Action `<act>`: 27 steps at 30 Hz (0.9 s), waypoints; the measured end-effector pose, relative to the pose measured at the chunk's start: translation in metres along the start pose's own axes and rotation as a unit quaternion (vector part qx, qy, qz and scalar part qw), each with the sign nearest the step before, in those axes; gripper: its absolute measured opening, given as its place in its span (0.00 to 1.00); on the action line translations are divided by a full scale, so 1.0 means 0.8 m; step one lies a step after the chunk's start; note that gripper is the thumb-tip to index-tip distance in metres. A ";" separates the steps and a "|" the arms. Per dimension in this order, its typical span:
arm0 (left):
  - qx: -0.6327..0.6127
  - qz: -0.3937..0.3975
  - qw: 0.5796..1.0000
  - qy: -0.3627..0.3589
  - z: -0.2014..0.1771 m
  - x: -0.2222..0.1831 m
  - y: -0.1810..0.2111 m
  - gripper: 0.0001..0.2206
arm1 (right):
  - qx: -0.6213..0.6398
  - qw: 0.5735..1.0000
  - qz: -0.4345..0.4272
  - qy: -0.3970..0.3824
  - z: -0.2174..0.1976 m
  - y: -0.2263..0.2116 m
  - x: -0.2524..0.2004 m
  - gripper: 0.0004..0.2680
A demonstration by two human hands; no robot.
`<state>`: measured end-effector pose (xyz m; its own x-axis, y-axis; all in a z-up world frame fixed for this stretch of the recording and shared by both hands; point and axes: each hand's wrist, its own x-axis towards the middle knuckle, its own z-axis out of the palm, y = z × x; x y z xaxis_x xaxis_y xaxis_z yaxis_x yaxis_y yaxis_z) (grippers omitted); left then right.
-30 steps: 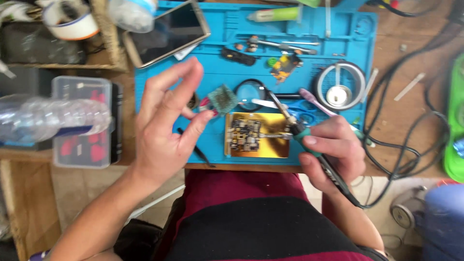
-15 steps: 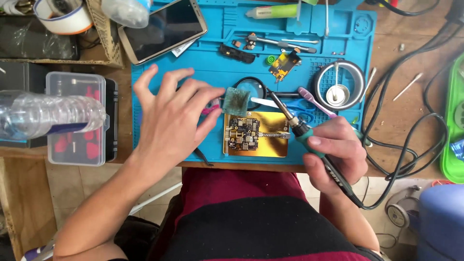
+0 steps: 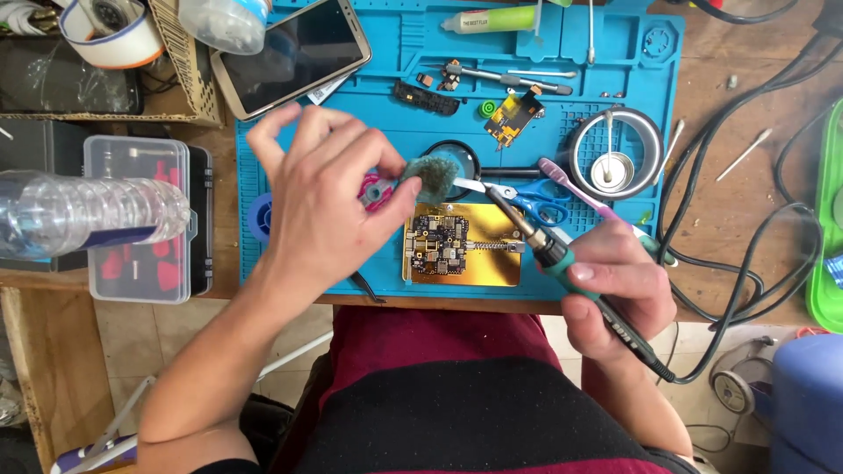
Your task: Soldering components on a circuit board, applying liquid from a syringe, and brushing the board.
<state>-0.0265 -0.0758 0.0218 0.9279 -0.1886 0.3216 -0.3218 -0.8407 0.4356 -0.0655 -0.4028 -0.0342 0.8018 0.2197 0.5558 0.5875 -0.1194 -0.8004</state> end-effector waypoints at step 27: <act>-0.701 -0.213 0.673 -0.102 0.022 -0.029 0.053 0.20 | 0.083 0.994 -0.075 -0.009 0.003 0.014 -0.014 0.07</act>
<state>-0.0586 -0.1160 0.0182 0.9527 -0.2678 -0.1438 0.2534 0.4385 0.8623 -0.0680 -0.4042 -0.0500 0.7039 0.2398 0.6686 0.6729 0.0763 -0.7358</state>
